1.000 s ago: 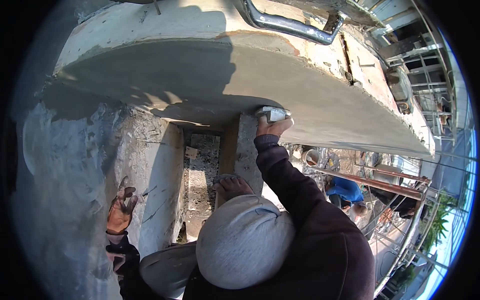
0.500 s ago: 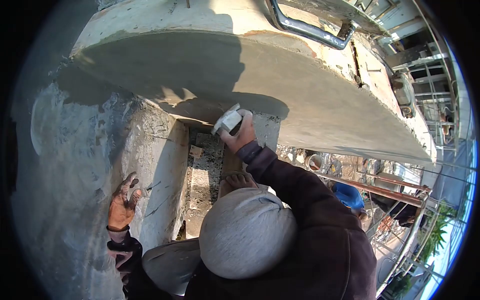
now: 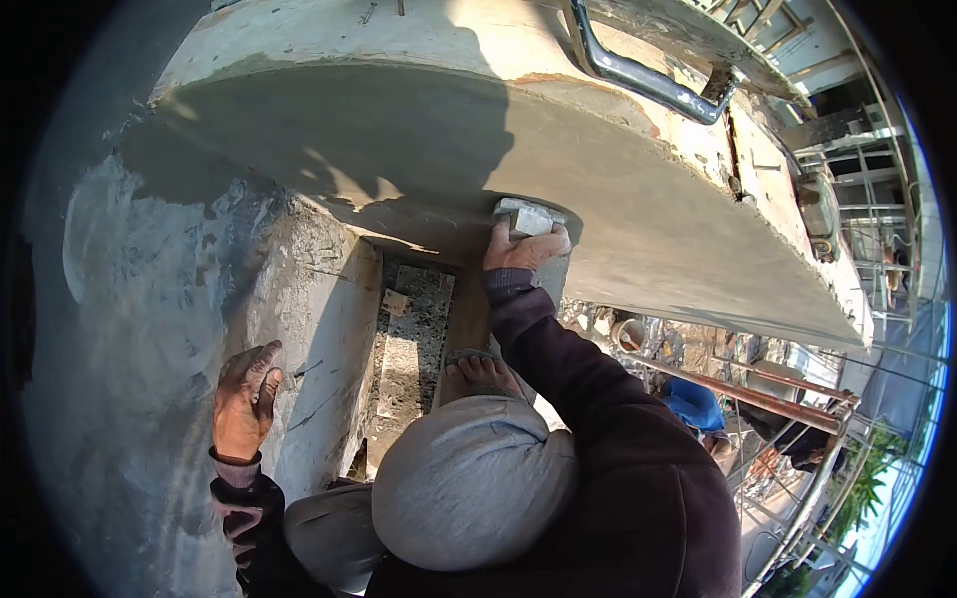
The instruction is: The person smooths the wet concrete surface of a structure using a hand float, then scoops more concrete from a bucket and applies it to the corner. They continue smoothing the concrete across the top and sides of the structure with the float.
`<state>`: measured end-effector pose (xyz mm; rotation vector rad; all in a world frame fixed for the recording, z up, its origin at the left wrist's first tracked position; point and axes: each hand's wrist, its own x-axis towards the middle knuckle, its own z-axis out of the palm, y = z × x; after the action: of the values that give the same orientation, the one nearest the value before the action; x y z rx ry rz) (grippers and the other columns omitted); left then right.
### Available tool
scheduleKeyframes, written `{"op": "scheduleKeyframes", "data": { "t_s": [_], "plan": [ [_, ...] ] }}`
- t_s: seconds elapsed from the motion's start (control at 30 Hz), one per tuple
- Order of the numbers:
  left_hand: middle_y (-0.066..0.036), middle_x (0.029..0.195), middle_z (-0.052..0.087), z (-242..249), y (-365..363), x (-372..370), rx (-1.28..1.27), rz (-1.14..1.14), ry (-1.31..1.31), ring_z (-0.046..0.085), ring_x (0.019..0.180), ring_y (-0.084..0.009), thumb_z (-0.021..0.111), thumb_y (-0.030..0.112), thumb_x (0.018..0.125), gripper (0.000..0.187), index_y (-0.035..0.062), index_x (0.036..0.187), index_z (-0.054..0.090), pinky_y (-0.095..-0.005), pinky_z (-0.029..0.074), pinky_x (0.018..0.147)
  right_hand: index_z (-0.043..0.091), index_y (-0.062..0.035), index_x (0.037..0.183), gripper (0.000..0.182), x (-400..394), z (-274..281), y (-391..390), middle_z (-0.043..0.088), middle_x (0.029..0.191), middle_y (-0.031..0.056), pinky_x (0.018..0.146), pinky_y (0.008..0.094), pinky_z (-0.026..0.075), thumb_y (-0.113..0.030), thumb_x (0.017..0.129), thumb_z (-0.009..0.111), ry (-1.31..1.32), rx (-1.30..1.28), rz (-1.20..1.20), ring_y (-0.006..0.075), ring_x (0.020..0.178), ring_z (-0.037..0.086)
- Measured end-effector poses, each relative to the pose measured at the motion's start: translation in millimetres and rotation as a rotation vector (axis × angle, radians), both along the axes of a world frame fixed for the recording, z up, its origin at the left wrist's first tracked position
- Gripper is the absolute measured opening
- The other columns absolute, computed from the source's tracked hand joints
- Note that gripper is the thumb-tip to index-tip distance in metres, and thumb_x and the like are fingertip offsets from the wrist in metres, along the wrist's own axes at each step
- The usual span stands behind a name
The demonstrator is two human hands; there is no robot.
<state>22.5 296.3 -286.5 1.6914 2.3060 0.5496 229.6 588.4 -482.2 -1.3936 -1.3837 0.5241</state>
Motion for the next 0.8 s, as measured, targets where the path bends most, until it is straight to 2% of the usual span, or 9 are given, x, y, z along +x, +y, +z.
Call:
{"op": "scheduleKeyframes", "data": {
  "t_s": [0.07,0.13,0.27,0.37,0.4,0.47,0.57,0.67,0.8],
  "plan": [
    [-0.013,0.103,0.061,-4,-3,-1,-0.028,0.018,-0.011,0.055,0.094,-0.0325,0.062,0.005,0.080,0.036,0.0103,0.115,0.058,-0.0399,0.045,0.084,0.030,0.0063,0.110,0.065,-30,33,-19,0.039,0.103,0.0163,0.087,0.0412,0.036,-0.014,0.067,0.075,0.131,-0.068,0.087,0.0264,0.096,0.045],
    [-0.012,0.103,0.061,-10,-3,-1,-0.050,0.007,-0.023,0.055,0.094,-0.0322,0.062,0.006,0.081,0.034,0.0105,0.114,0.059,-0.0397,0.045,0.084,0.034,0.0065,0.106,0.063,-61,-1,-23,0.040,0.102,0.0184,0.083,0.0414,0.036,-0.015,0.065,0.076,-0.045,0.043,0.045,0.0288,0.091,0.045],
    [-0.012,0.104,0.061,-11,9,6,-0.109,-0.029,-0.027,0.055,0.094,-0.0316,0.062,0.007,0.081,0.033,0.0106,0.113,0.059,-0.0395,0.045,0.084,0.038,0.0039,0.107,0.065,-150,25,-65,0.046,0.097,0.0221,0.081,0.0430,0.040,-0.021,0.062,0.076,-0.138,-0.019,0.642,0.0374,0.093,0.048],
    [-0.012,0.104,0.061,-6,10,4,-0.149,-0.027,-0.039,0.055,0.095,-0.0313,0.063,0.007,0.080,0.034,0.0107,0.114,0.059,-0.0394,0.045,0.084,0.041,0.0019,0.108,0.060,-125,36,-82,0.049,0.095,0.0184,0.080,0.0390,0.043,-0.019,0.065,0.077,0.101,-0.167,0.961,0.0283,0.091,0.052],
    [-0.012,0.105,0.061,-8,11,3,-0.156,-0.034,-0.048,0.055,0.095,-0.0313,0.064,0.008,0.080,0.035,0.0107,0.115,0.058,-0.0395,0.045,0.085,0.040,0.0003,0.113,0.064,-101,39,-80,0.052,0.098,0.0165,0.082,0.0373,0.044,-0.018,0.065,0.077,0.014,0.008,0.971,0.0258,0.092,0.054],
    [-0.013,0.107,0.060,-14,5,-2,-0.114,-0.020,-0.019,0.055,0.097,-0.0315,0.064,0.007,0.080,0.038,0.0107,0.117,0.057,-0.0387,0.044,0.086,0.042,-0.0029,0.113,0.058,-30,55,-74,0.055,0.096,0.0119,0.081,0.0321,0.046,-0.014,0.067,0.075,0.004,-0.300,0.926,0.0195,0.091,0.057],
    [-0.014,0.109,0.059,-18,7,-7,-0.089,-0.031,-0.070,0.055,0.100,-0.0321,0.062,0.010,0.083,0.037,0.0098,0.119,0.056,-0.0379,0.043,0.089,0.039,-0.0028,0.115,0.051,85,43,-48,0.054,0.100,0.0084,0.082,0.0297,0.046,-0.001,0.073,0.069,0.151,-0.415,0.671,0.0161,0.093,0.055],
    [-0.014,0.110,0.059,-20,18,-5,-0.103,-0.024,-0.126,0.054,0.102,-0.0324,0.061,0.011,0.084,0.036,0.0091,0.119,0.056,-0.0382,0.043,0.090,0.038,-0.0002,0.111,0.052,194,28,-2,0.050,0.098,0.0120,0.079,0.0303,0.046,-0.005,0.073,0.072,0.059,-0.178,0.135,0.0170,0.088,0.052],
    [-0.014,0.111,0.060,-34,29,-4,-0.150,-0.075,-0.166,0.055,0.102,-0.0324,0.060,0.009,0.083,0.037,0.0097,0.120,0.056,-0.0385,0.043,0.090,0.034,0.0009,0.116,0.058,239,52,52,0.044,0.104,0.0124,0.086,0.0326,0.043,-0.007,0.071,0.069,0.014,0.082,-0.067,0.0188,0.092,0.049]
  ]
}}
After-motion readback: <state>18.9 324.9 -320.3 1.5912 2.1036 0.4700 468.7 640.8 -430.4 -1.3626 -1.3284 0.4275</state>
